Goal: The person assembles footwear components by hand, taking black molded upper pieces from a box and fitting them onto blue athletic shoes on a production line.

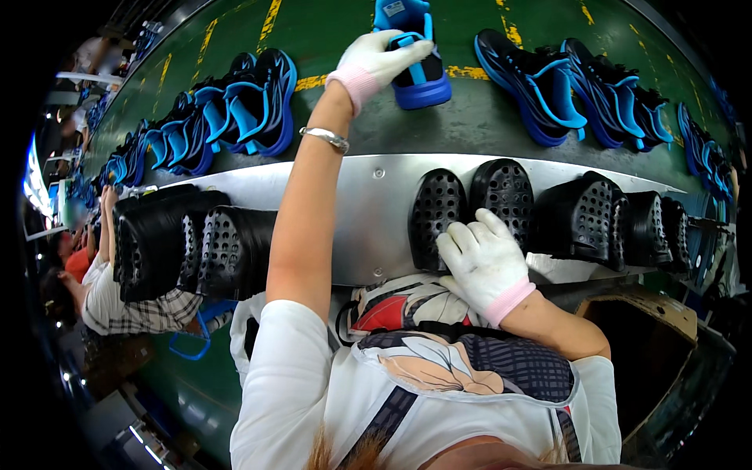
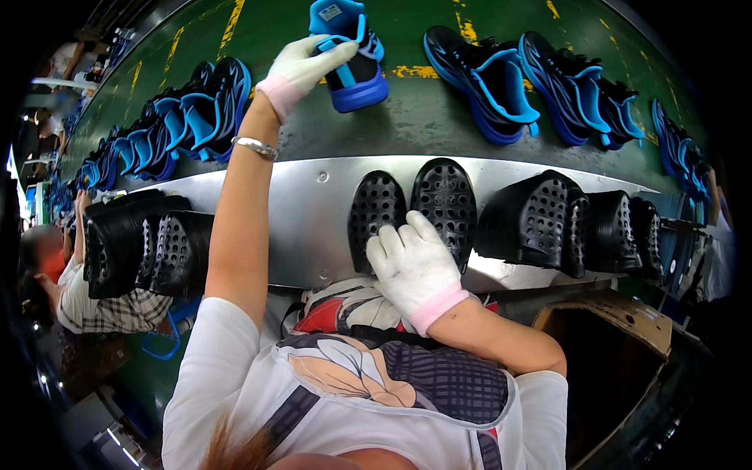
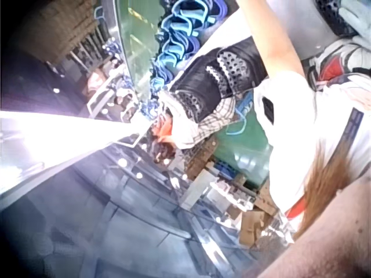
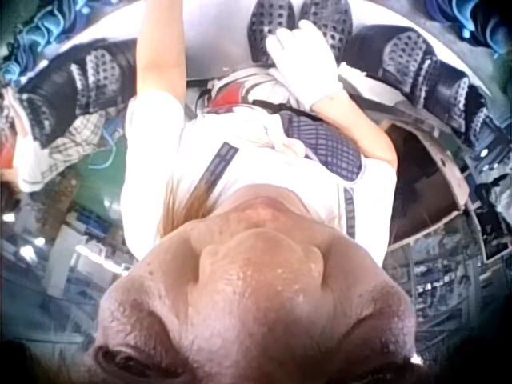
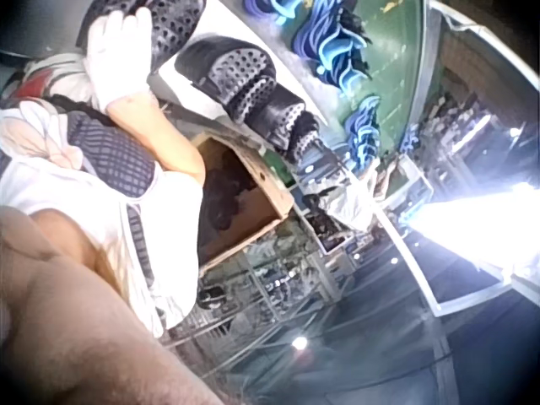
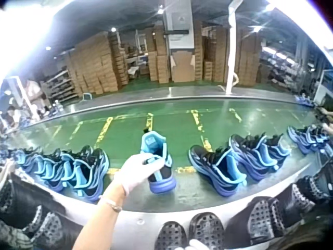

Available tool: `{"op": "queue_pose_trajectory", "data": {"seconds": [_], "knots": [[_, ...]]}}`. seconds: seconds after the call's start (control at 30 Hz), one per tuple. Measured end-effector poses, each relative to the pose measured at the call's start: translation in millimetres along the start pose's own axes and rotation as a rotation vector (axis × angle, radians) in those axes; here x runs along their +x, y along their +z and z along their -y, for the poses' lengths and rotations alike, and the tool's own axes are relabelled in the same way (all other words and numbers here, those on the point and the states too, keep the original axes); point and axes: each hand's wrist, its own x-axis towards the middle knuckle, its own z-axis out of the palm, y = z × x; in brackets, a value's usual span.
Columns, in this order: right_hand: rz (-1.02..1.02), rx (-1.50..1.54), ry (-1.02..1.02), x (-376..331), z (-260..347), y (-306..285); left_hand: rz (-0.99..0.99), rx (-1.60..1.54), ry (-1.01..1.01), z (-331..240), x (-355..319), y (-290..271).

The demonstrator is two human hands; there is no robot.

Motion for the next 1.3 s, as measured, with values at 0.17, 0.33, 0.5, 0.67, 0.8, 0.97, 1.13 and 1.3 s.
{"op": "queue_pose_trajectory", "data": {"seconds": [0.17, 0.33, 0.5, 0.67, 0.8, 0.97, 1.13, 1.3], "knots": [[0.007, -0.013, -0.024, -3.4, -5.3, 3.9, -0.004, -0.044, 0.031, 1.8, 1.7, 3.5], [-0.023, -0.012, -0.056, -6.8, -1.5, 2.2, 0.004, 0.070, 0.109, 11.9, -7.3, 16.3], [-0.125, -0.015, -0.043, -3.6, 0.4, 7.4, 0.088, 0.680, 0.273, 32.9, -33.4, 87.4], [-0.126, 0.009, -0.021, -10.2, 3.9, 6.9, -0.202, 0.559, 0.456, 48.4, -52.7, 70.5], [-0.242, 0.100, 0.001, -22.6, 3.2, -11.3, -0.148, 0.227, 0.204, 24.4, -96.8, 51.0], [-0.389, 0.187, -0.040, -27.8, 15.2, -46.3, 0.051, -0.663, -0.054, 24.6, -139.9, 45.9], [-0.385, 0.371, -0.006, -24.4, 9.6, -57.3, 0.479, -1.459, -0.117, -14.2, -169.9, 48.9], [-0.310, 0.531, 0.191, -14.4, 9.6, -58.9, 0.185, -1.441, -0.002, -20.9, -167.3, 49.5]]}}
